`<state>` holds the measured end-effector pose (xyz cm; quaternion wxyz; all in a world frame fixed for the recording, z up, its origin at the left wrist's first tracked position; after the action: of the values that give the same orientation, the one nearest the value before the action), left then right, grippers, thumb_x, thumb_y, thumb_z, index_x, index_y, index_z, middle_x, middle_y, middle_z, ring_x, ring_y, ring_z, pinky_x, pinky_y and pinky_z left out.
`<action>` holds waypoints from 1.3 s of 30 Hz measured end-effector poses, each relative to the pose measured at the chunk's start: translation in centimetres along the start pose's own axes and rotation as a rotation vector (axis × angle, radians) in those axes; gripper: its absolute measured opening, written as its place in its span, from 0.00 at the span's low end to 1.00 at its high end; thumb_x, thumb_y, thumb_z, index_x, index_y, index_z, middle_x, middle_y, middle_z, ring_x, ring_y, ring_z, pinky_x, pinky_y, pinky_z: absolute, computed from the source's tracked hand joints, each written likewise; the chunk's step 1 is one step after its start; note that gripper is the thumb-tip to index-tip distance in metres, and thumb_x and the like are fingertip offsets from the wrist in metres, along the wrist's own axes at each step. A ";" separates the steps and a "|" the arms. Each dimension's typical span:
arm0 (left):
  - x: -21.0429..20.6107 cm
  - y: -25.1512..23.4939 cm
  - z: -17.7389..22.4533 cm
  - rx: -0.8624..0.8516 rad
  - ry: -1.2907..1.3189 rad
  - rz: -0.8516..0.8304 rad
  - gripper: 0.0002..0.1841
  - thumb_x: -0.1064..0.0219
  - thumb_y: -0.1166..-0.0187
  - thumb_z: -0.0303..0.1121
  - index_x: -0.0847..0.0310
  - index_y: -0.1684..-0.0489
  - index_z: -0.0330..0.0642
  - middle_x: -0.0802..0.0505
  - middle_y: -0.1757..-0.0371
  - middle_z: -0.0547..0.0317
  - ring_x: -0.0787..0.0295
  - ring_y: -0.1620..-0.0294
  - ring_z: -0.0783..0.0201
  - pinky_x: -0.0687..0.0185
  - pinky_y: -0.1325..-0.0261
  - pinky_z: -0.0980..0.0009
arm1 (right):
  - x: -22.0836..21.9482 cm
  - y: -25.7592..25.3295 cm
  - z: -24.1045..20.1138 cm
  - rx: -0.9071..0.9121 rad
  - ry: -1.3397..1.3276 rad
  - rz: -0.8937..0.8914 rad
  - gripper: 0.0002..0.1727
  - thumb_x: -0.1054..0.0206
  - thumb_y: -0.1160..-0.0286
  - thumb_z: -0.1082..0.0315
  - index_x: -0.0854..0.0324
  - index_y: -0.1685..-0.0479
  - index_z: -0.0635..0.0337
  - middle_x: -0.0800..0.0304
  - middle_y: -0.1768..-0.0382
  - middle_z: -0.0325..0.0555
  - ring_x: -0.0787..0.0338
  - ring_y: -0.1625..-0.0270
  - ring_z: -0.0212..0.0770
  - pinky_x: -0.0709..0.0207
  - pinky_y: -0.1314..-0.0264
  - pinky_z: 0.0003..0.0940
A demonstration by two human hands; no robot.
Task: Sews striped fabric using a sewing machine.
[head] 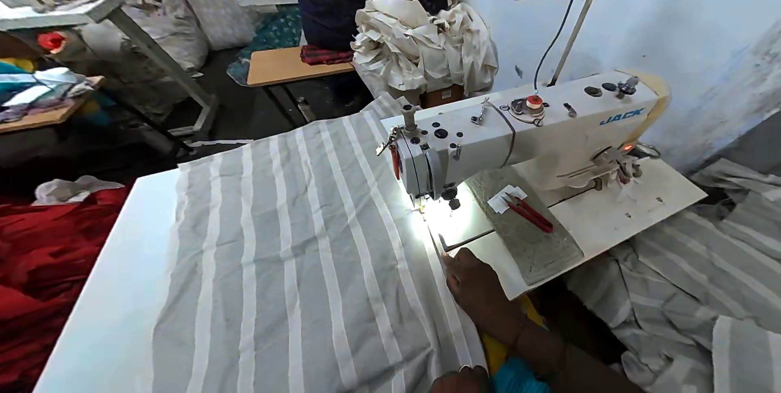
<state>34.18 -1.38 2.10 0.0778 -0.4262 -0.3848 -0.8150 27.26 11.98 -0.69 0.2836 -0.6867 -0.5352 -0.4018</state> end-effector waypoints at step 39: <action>5.5 -11.0 -10.0 -0.195 -0.139 1.102 0.10 0.31 0.23 0.34 0.04 0.53 0.44 0.04 0.48 0.52 0.07 0.44 0.49 0.13 0.42 0.49 | 1.5 -3.9 0.6 0.071 -0.012 -0.070 0.14 0.36 0.19 0.66 0.06 0.45 0.56 0.10 0.54 0.54 0.09 0.50 0.53 0.16 0.50 0.50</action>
<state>19.38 0.36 -3.35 0.4265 -0.6222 -0.0326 -0.6557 23.77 14.23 0.11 0.2905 -0.6596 -0.5743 -0.3882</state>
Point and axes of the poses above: each hand's wrist, its own y-axis away from the middle knuckle, its own x-axis out of the back of the hand, z = x × y, the point moved 2 cm from there along -y, towards the middle knuckle
